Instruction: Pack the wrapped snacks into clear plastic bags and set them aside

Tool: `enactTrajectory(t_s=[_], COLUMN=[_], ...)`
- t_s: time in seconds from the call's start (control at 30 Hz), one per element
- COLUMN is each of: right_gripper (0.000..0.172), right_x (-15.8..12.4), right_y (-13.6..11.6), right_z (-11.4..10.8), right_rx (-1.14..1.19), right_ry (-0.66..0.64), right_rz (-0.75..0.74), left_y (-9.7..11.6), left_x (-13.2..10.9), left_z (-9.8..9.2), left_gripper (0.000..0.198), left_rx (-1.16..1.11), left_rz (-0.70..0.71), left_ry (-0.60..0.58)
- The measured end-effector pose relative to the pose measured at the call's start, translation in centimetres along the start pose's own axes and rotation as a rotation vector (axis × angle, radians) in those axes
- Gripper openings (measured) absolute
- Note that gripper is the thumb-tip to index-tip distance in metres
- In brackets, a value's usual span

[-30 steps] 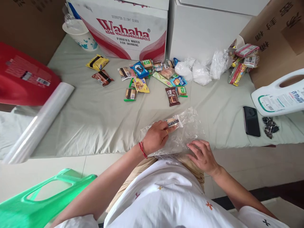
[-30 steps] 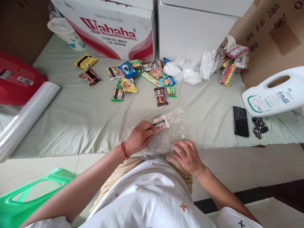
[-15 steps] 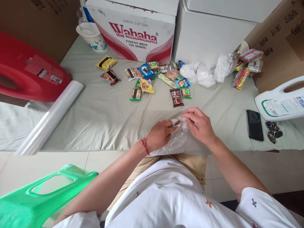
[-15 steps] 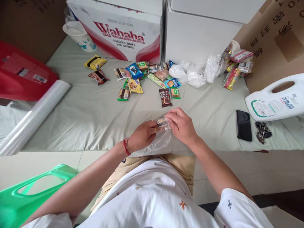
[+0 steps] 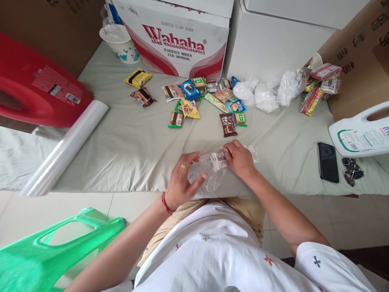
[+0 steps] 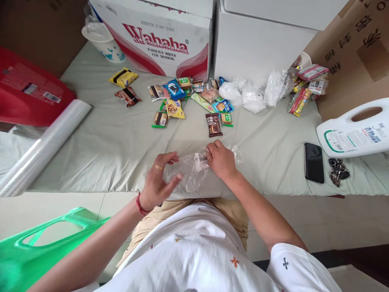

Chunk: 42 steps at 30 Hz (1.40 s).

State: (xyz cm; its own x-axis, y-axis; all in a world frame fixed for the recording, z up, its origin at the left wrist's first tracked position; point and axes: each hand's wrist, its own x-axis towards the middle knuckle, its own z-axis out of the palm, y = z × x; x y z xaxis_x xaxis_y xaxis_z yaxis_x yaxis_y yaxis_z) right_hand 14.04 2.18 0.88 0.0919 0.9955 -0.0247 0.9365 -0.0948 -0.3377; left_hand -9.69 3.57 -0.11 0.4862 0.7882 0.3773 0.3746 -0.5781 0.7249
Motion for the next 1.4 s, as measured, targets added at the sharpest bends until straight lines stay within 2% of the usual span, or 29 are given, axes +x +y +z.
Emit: enactTrajectory(t_s=[0.07, 0.1, 0.17, 0.23, 0.33, 0.43, 0.47, 0.53, 0.63, 0.77, 0.83, 0.93, 1.03, 1.07, 1.1, 1.17, 1.2, 1.27, 1.33, 1.4], right_gripper=[0.03, 0.03, 0.03, 0.03, 0.029, 0.028, 0.028, 0.028, 0.028, 0.027, 0.027, 0.027, 0.027, 0.027, 0.027, 0.027, 0.027, 0.025, 0.024, 0.024], right_x=[-0.1, -0.1, 0.0, 0.0, 0.0, 0.1, 0.1, 0.2, 0.2, 0.3, 0.3, 0.3, 0.2, 0.2, 0.1, 0.0, 0.0, -0.1, 0.0, 0.3], right_y=[0.0, 0.1, 0.2, 0.3, 0.4, 0.5, 0.5, 0.7, 0.9, 1.0, 0.9, 0.7, 0.5, 0.4, 0.2, 0.0, -0.1, -0.1, 0.2, 0.9], right_z=[0.1, 0.1, 0.2, 0.3, 0.4, 0.6, 0.6, 0.8, 0.9, 0.8, 0.7, 0.7, 0.8, 0.7, 0.7, 0.4, 0.3, 0.0, -0.3, -0.6], right_rx=[0.0, 0.003, 0.012, 0.02, 0.029, 0.042, 0.051, 0.078, 0.12, 0.144, 0.134, 0.102, 0.068, 0.058, 0.049, 0.031, 0.028, 0.038, 0.067, 0.127], right_ry=[0.014, 0.022, 0.041, 0.056, 0.058, 0.049, 0.049, 0.057, 0.074, 0.064, 0.058, 0.061, 0.067, 0.068, 0.067, 0.063, 0.052, 0.02, -0.007, -0.024], right_rz=[-0.007, -0.011, -0.018, -0.025, -0.026, -0.011, -0.008, -0.011, -0.024, -0.033, -0.029, -0.023, -0.021, -0.02, -0.019, -0.004, 0.0, 0.001, -0.007, -0.027], left_y=[1.0, 1.4, 1.9, 2.1, 1.8, 1.2, 1.0, 0.5, -0.2, -2.0, -3.2, -3.9, -1.7, -0.3, 1.1, 3.6, 4.5, 5.1, 4.5, 3.2], left_x=[-1.9, -2.7, -3.5, -3.5, -2.7, -2.0, -1.8, -1.4, -0.5, 1.0, 1.3, 0.7, -1.1, -1.6, -1.9, -1.6, -1.0, 0.7, 2.2, 2.8], left_z=[0.5, 1.1, 2.4, 3.5, 4.2, 3.8, 3.5, 2.8, 1.8, 0.6, -0.1, -1.1, -1.5, -1.3, -0.9, 0.6, 1.6, 3.8, 5.5, 6.3], left_gripper=[0.08, 0.081, 0.071, 0.062, 0.049, 0.017, 0.017, 0.037, 0.049, 0.034, 0.021, 0.005, 0.012, 0.012, 0.011, 0.016, 0.023, 0.032, 0.037, 0.04], left_rx=[0.153, 0.225, 0.351, 0.421, 0.371, 0.212, 0.159, 0.094, 0.124, 0.289, 0.348, 0.409, 0.422, 0.396, 0.352, 0.239, 0.214, 0.218, 0.296, 0.376], left_rz=[0.207, 0.294, 0.367, 0.342, 0.232, -0.005, -0.091, -0.237, -0.416, -0.618, -0.658, -0.582, -0.348, -0.231, -0.086, 0.21, 0.276, 0.292, 0.186, 0.095], left_ry=[0.063, 0.049, -0.005, -0.029, 0.002, 0.079, 0.101, 0.134, 0.201, 0.231, 0.229, 0.348, 0.483, 0.441, 0.33, 0.033, -0.094, -0.189, -0.162, -0.142])
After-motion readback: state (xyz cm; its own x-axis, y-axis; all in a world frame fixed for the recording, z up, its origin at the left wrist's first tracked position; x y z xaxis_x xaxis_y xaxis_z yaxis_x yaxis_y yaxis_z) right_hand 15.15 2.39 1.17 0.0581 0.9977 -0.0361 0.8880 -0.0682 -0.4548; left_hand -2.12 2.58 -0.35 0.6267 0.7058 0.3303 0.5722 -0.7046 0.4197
